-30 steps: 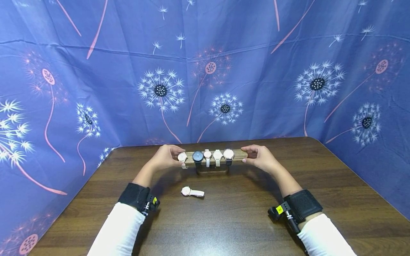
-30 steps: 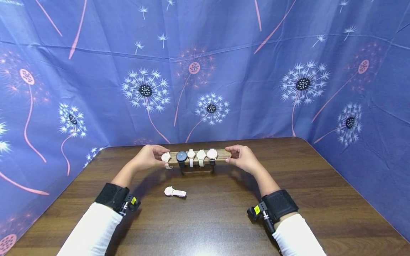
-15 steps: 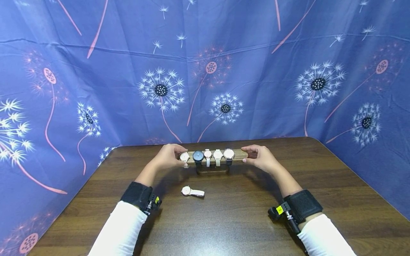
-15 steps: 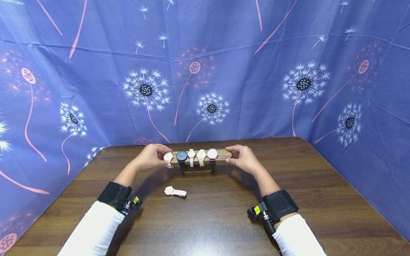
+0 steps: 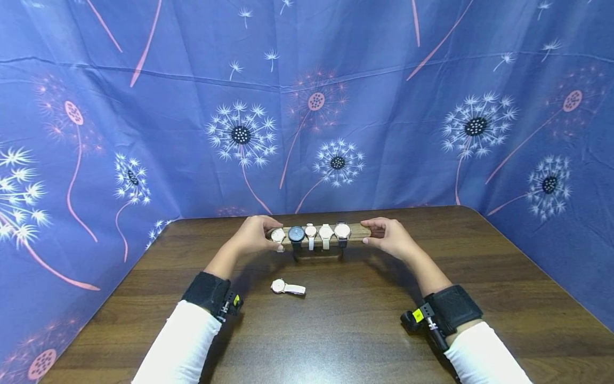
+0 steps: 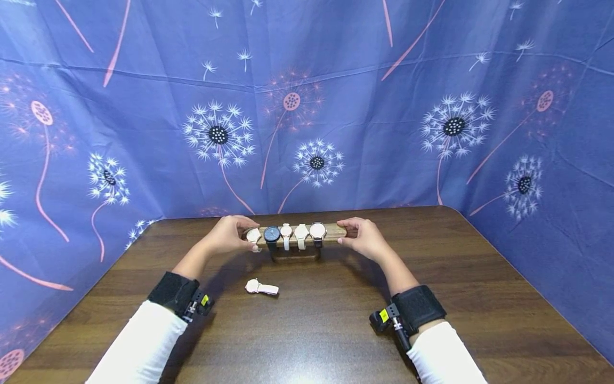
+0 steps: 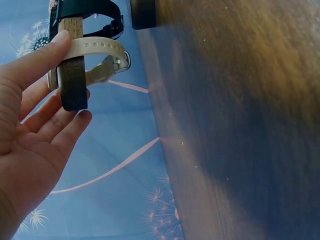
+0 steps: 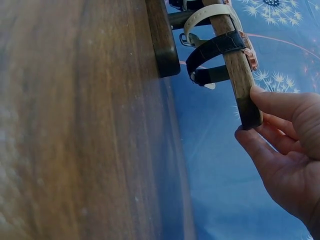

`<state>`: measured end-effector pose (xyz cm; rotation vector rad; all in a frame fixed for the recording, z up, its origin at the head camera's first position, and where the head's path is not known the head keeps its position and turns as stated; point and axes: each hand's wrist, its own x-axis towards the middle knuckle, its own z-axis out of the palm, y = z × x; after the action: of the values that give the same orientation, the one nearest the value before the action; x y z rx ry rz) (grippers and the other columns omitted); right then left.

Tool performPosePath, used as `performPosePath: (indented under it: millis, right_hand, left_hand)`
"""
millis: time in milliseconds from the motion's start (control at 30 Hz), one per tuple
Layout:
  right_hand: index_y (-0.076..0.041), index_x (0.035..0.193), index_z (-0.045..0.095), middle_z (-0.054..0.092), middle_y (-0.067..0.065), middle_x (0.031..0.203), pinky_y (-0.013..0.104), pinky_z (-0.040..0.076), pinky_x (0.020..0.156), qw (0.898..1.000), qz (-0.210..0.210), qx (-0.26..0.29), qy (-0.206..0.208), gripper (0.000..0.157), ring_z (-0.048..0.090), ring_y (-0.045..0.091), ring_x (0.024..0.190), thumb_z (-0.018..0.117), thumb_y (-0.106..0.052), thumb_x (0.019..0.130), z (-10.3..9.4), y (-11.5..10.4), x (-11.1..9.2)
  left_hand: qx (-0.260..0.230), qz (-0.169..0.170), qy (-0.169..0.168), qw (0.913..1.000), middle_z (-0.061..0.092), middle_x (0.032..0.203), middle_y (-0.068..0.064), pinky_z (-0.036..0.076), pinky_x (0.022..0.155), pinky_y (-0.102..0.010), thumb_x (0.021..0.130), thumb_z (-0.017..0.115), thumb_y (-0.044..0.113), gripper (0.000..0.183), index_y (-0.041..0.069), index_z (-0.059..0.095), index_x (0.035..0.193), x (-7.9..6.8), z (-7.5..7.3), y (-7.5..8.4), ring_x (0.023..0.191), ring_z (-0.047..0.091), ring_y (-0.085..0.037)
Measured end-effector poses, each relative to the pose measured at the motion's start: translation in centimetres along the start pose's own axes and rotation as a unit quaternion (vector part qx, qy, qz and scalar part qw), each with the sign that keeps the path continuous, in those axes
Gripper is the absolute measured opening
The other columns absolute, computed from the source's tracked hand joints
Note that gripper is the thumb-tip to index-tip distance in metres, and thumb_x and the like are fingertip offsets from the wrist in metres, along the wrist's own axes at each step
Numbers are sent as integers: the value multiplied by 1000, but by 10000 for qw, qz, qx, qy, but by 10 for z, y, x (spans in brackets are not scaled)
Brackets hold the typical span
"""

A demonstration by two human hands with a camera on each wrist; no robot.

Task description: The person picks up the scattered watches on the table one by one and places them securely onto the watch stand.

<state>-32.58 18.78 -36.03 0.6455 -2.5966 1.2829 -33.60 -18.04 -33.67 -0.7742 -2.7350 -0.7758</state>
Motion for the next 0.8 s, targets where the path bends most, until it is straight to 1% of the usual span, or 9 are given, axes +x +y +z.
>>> performPosePath:
  millis: [133, 267, 533, 633, 800]
  right_hand:
    - [-4, 117, 58, 59, 16, 116, 39, 48, 86, 10000, -24, 50, 14, 44, 58, 25, 100, 71, -12, 76, 0, -2, 0]
    - [-2, 116, 58, 59, 17, 115, 38, 49, 85, 9999, -44, 89, 16, 43, 58, 25, 98, 71, -11, 76, 1, -2, 0]
    - [-2, 117, 58, 58, 17, 116, 39, 48, 86, 10000, -73, 13, 19, 44, 57, 26, 100, 71, -13, 76, 0, -1, -1]
    - [-2, 117, 57, 58, 16, 116, 39, 49, 86, 9999, -103, -34, 9, 44, 58, 25, 99, 71, -13, 76, 0, -1, -1]
    - [-3, 117, 57, 59, 16, 114, 38, 49, 84, 9999, -127, -73, 19, 44, 58, 25, 98, 71, -13, 76, 1, -1, -1]
  left_hand:
    - [-8, 23, -7, 10000, 64, 108, -3, 45, 88, -35, 59, 84, 30, 60, 7, 64, 110, 0, 0, 1, 101, 54, -16]
    - [27, 40, 6, 10000, 64, 108, -3, 45, 90, -35, 59, 84, 30, 59, 8, 64, 110, 1, 1, 3, 102, 54, -16]
    - [111, 101, 113, 9998, 65, 105, -3, 44, 90, -33, 58, 84, 31, 59, 8, 65, 108, 1, 2, 4, 101, 55, -15]
    - [125, 159, 134, 9997, 65, 105, -4, 45, 89, -33, 58, 84, 30, 59, 7, 65, 108, 1, 3, 4, 101, 55, -16]
    - [137, 175, 142, 9997, 64, 105, -4, 46, 87, -33, 58, 84, 31, 59, 7, 64, 109, 0, 4, 4, 100, 55, -16]
